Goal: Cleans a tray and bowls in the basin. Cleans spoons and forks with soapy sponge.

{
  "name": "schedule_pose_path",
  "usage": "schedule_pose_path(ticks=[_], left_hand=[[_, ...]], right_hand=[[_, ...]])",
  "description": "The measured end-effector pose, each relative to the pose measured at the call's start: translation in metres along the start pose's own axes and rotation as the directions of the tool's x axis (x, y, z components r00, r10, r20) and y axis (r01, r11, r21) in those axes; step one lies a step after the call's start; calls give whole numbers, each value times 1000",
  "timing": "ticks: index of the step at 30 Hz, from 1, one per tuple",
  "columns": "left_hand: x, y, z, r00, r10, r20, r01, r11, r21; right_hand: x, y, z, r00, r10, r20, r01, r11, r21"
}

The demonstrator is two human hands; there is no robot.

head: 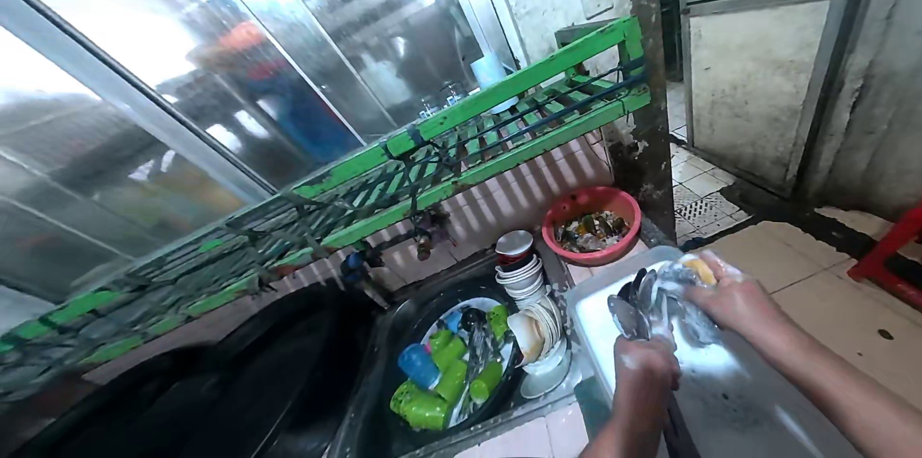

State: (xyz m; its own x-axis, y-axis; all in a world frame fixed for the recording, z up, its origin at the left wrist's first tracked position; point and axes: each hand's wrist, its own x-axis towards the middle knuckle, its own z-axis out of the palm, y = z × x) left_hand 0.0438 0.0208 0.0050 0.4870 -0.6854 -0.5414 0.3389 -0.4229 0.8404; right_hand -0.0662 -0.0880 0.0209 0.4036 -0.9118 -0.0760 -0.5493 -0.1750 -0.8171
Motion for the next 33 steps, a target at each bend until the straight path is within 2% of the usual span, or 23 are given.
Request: schedule_pose_path(ticks=[1, 5, 7, 10, 15, 16, 18, 21, 23, 26, 28, 31, 33], left_hand=[[0, 0, 0, 1000, 7, 1, -7, 1000, -7], [3, -8, -8, 994, 107, 10, -106, 994, -29], [3, -13, -11, 991, 126, 45, -123, 990, -63], [1, -7, -8, 998, 64, 23, -63, 997, -55], [2, -3, -16, 992, 121, -37, -116, 986, 120], [1, -6, -18, 992, 123, -23, -119, 984, 136], [-1, -12, -20, 994, 105, -5, -104, 990, 97], [-4, -11, -24, 996, 56, 65, -55, 998, -19], [-8, -8, -28, 989, 46, 144, -38, 998, -57], [-14, -2, -30, 963, 6, 269, 15, 997, -77], [-14, -2, -32, 953, 1, 302, 21, 997, -71], [-10, -3, -34, 965, -4, 264, 18, 999, -50], [-6, -1, -26, 980, 7, 199, 9, 997, -78]], right_hand=[[-2, 0, 2, 1000, -10, 14, 10, 1000, 13], [-10, 0, 12, 957, -26, 290, 28, 1000, -4], [-2, -1, 10, 963, 9, 268, 1, 999, -37], [13, -2, 10, 984, 86, 157, -77, 995, -58], [-2, -2, 24, 944, 7, 328, 10, 999, -50], [1, -2, 23, 945, 13, 326, 13, 997, -77], [14, 0, 17, 971, 62, 231, -35, 992, -120], [35, 1, -1, 994, 102, 48, -105, 993, 61], [34, 1, -9, 990, 86, 113, -100, 987, 124], [21, -4, -17, 960, 26, 279, -39, 998, 41], [15, -8, -27, 977, -9, 214, -5, 998, 67], [15, -4, -40, 998, 57, -25, -43, 924, 380], [18, 3, -33, 992, 117, -54, -71, 849, 524]])
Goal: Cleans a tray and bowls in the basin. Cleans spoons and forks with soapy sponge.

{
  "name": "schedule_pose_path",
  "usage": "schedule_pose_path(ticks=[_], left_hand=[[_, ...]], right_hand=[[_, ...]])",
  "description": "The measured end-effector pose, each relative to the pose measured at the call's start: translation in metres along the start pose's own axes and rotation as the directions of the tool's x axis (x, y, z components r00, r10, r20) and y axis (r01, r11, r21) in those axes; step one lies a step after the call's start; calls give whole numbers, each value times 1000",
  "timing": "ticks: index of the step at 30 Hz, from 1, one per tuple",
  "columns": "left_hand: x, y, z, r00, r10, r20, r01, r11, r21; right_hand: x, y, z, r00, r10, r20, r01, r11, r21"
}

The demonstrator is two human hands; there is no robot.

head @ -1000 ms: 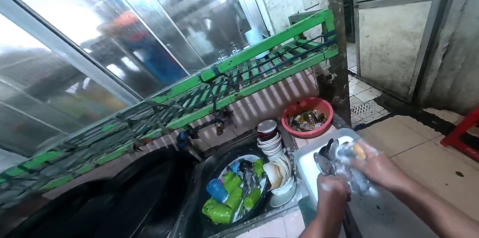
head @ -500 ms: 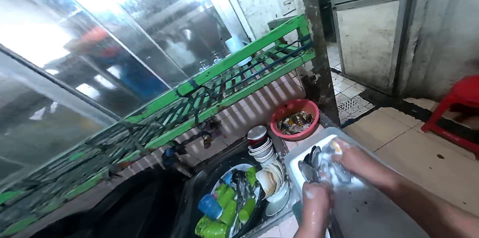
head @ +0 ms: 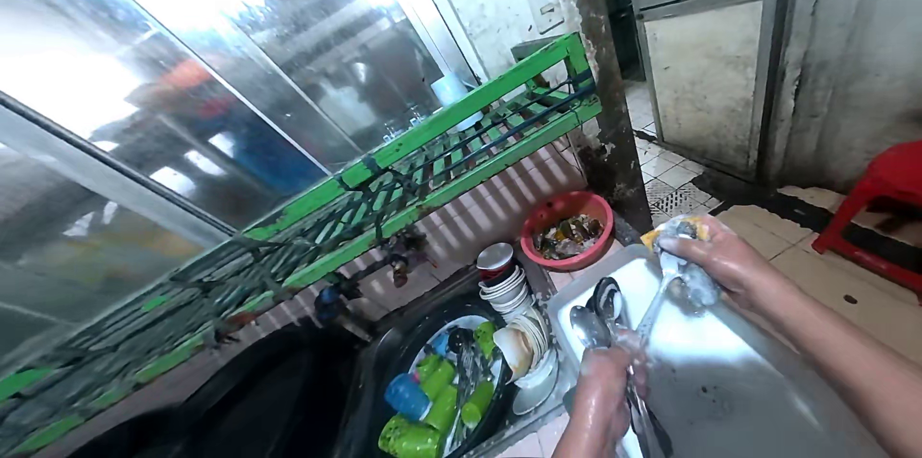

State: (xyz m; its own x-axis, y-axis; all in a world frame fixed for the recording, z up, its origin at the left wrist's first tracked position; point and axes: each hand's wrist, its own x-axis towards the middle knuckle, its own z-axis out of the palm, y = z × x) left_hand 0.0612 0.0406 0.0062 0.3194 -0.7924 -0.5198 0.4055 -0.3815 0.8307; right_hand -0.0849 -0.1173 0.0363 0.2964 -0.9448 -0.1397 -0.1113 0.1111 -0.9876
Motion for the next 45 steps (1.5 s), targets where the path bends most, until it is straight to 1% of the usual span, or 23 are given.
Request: schedule_pose_path(ticks=[1, 4, 8, 9, 11, 13, 15, 18, 21, 22, 23, 25, 27, 31, 32, 33, 34, 36, 37, 39, 41, 43, 45], left_hand=[[2, 1, 4, 1000, 19, -20, -19, 1000, -10], [3, 6, 13, 996, 84, -25, -84, 996, 6], [7, 8, -7, 987, 157, -23, -159, 984, -78], [10, 8, -14, 981, 194, -4, -193, 975, -111], [15, 7, -21, 970, 237, 47, -229, 963, -139], [13, 6, -16, 973, 220, 75, -209, 969, -130], [12, 8, -13, 977, 164, 135, -154, 985, -79], [15, 15, -14, 982, 140, 129, -128, 987, -95], [23, 28, -24, 974, 225, 14, -209, 927, -313], [26, 33, -28, 969, 244, -38, -241, 902, -357], [28, 38, -32, 968, 237, -86, -252, 893, -372], [27, 45, -34, 980, 149, -134, -185, 931, -315], [25, 42, -30, 991, 37, -127, -68, 966, -249], [26, 23, -24, 997, -40, -61, 21, 959, -282], [27, 18, -23, 997, -51, -53, 34, 959, -282], [27, 15, -23, 997, -61, -49, 45, 960, -275], [27, 12, -23, 997, -63, -52, 47, 963, -267], [26, 11, -23, 996, -47, -74, 25, 965, -263], [25, 11, -21, 995, -31, -96, 6, 969, -248], [22, 10, -13, 989, 8, -148, -30, 988, -149], [17, 6, 0, 981, 49, -188, -45, 999, 26], [12, 3, 11, 979, 51, -199, -30, 994, 105], [10, 0, 14, 979, 52, -195, -33, 994, 101]], right_hand=[[-3, 7, 7, 999, 31, 19, -31, 999, -17], [-27, 14, 38, 976, 142, 165, -100, 966, -238], [-17, 3, 25, 933, 230, 278, -76, 879, -471], [-14, -1, 17, 890, 269, 368, -21, 831, -556], [-16, -6, 13, 748, 379, 545, 142, 711, -689], [-24, 0, 27, 626, 450, 637, 264, 647, -716], [-30, 8, 45, 553, 476, 684, 367, 598, -713], [-38, 25, 60, 467, 449, 762, 431, 636, -640], [-40, 32, 52, 364, 477, 800, 398, 697, -597], [-39, 35, 47, 366, 490, 792, 381, 697, -607], [-37, 39, 43, 416, 497, 762, 366, 675, -640], [-31, 51, 42, 610, 477, 632, 356, 548, -757], [-27, 67, 45, 746, 368, 555, 372, 461, -806], [-31, 91, 43, 852, 216, 477, 380, 372, -847], [-29, 93, 41, 873, 201, 444, 347, 383, -856], [-25, 93, 38, 895, 191, 404, 290, 440, -850], [-20, 88, 35, 917, 189, 352, 193, 563, -803], [-18, 65, 30, 950, 198, 243, -39, 844, -535], [-24, 48, 29, 948, 217, 233, -113, 913, -391], [-33, 25, 31, 933, 195, 304, -115, 958, -265], [-31, 17, 40, 920, 164, 355, -49, 949, -311], [-20, 14, 43, 954, 154, 257, -51, 930, -365], [-9, 19, 43, 983, 126, 136, -64, 919, -389]])
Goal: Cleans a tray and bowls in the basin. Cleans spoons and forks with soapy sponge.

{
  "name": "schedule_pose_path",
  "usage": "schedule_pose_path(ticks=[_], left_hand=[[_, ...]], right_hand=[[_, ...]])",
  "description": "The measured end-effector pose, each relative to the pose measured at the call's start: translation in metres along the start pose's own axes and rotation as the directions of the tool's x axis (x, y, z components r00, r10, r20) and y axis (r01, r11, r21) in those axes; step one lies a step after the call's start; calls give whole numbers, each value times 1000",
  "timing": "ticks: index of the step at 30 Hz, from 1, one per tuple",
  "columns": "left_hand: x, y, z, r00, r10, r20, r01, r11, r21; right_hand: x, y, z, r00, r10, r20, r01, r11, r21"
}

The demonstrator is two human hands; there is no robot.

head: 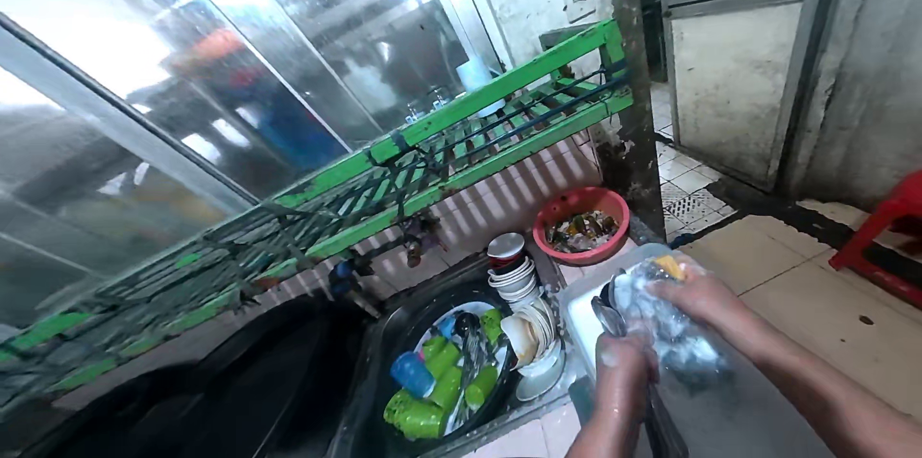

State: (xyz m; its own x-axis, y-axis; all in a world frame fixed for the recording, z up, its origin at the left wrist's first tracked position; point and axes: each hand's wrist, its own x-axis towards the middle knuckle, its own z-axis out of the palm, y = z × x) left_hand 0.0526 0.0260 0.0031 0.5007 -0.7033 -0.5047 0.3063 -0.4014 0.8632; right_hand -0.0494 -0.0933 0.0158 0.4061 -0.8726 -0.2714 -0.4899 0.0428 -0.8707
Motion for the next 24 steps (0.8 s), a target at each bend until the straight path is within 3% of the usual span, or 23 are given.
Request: schedule_pose_path(ticks=[2, 6, 9, 13, 16, 18, 21, 24], left_hand=[[0, -1, 0, 1000, -4, -7, 4, 1000, 0], [-3, -1, -2, 999, -20, -31, 21, 999, 30], [-6, -7, -5, 1000, -14, 28, 14, 1000, -16], [-14, -8, -14, 995, -30, 94, 38, 995, -88], [-19, -8, -18, 979, -30, 203, 56, 991, -120], [-21, -5, -17, 961, -22, 276, 57, 991, -120], [-21, -3, -22, 954, -26, 299, 58, 994, -97], [-16, -6, -20, 972, -40, 230, 59, 995, -76]], right_hand=[[-2, 6, 3, 1000, -4, 5, 4, 1000, -8], [-14, 13, 11, 974, -59, 217, 85, 990, -115], [0, 11, 3, 996, -22, 82, 37, 981, -189], [15, 11, -18, 987, -38, -156, 37, 999, -10], [9, 7, -24, 997, 30, 65, -29, 1000, -7], [-2, -4, -24, 988, -6, 157, 13, 999, -48], [-3, -6, -31, 996, -89, -5, 89, 995, 48], [-4, -8, -40, 995, -8, -96, 36, 956, 292]])
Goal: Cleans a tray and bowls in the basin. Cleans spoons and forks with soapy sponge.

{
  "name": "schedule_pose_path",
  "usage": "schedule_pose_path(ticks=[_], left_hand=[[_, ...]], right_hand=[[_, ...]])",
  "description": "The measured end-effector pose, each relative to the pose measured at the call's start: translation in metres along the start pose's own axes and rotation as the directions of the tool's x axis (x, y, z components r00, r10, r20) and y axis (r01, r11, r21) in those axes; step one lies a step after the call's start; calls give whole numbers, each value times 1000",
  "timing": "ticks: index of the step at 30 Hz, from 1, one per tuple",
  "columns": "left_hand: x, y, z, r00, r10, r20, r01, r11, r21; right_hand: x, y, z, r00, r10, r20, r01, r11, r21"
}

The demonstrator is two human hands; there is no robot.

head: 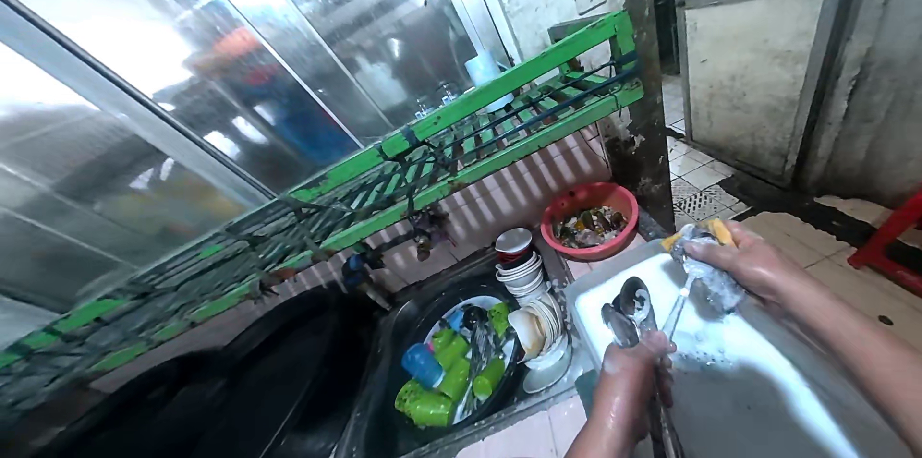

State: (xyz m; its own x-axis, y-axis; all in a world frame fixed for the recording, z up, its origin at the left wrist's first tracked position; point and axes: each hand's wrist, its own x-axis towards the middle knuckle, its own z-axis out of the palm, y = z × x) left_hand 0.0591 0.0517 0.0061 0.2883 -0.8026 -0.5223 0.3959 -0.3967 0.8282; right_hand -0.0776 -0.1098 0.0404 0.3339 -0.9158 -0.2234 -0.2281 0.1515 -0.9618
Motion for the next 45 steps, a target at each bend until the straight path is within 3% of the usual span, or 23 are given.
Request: schedule_pose_path(ticks=[2, 4, 9, 12, 15, 18, 22, 24, 26, 28, 29, 31, 33, 36, 38, 41, 43, 45], left_hand=[[2, 1, 7, 999, -2, -51, 3, 1000, 22], [5, 6, 14, 997, 12, -72, -10, 1000, 23], [11, 5, -2, 987, 133, -85, -139, 988, -69], [18, 6, -13, 961, 274, 31, -267, 954, -137], [15, 10, -6, 962, 243, 126, -235, 969, -75], [15, 15, -2, 977, 165, 134, -172, 984, 46], [26, 23, -9, 985, 170, 20, -167, 979, -115], [28, 32, -15, 985, 167, -33, -170, 969, -180], [25, 37, -19, 993, 101, -58, -107, 987, -117], [19, 34, -14, 999, 21, -35, -21, 1000, 13], [16, 30, -9, 1000, -14, -12, 15, 997, 69], [13, 22, 4, 996, -79, 32, 74, 986, 149], [10, 17, 15, 994, -91, 64, 81, 987, 139], [5, 13, 21, 999, 47, -17, -48, 995, -88], [4, 13, 24, 990, 102, -102, -116, 984, -136], [2, 9, 30, 977, 97, -192, -100, 995, -3], [-1, 2, 32, 977, 99, -189, -97, 995, 18], [-3, -1, 35, 976, 110, -188, -111, 994, 8]], right_hand=[[-11, 5, 9, 994, 59, 97, -58, 998, -10], [-23, 10, 28, 975, 88, 202, -52, 983, -177], [-17, -12, 17, 958, 149, 247, 0, 856, -517], [-18, -17, 9, 808, 308, 502, 211, 645, -734], [-21, 9, 33, 651, 378, 658, 357, 613, -705], [-29, 30, 49, 605, 373, 703, 338, 679, -651], [-40, 53, 45, 518, 346, 782, 350, 749, -563], [-39, 67, 34, 561, 356, 748, 348, 718, -603], [-35, 61, 19, 737, 279, 615, 273, 710, -649], [-35, 34, 4, 896, 113, 429, 134, 853, -505], [-37, 18, 0, 930, 44, 364, 105, 920, -378], [-35, -5, -2, 944, -39, 329, 131, 956, -263], [-28, -11, 2, 953, -65, 297, 156, 943, -295], [-22, 1, 6, 984, -76, 158, 95, 989, -116], [-29, 12, 13, 986, -65, 153, 67, 998, -5], [-37, 14, 19, 964, -38, 263, 101, 968, -232], [-30, 6, 17, 975, -21, 220, 107, 915, -389], [-26, 3, 18, 990, -73, 124, 120, 895, -431]])
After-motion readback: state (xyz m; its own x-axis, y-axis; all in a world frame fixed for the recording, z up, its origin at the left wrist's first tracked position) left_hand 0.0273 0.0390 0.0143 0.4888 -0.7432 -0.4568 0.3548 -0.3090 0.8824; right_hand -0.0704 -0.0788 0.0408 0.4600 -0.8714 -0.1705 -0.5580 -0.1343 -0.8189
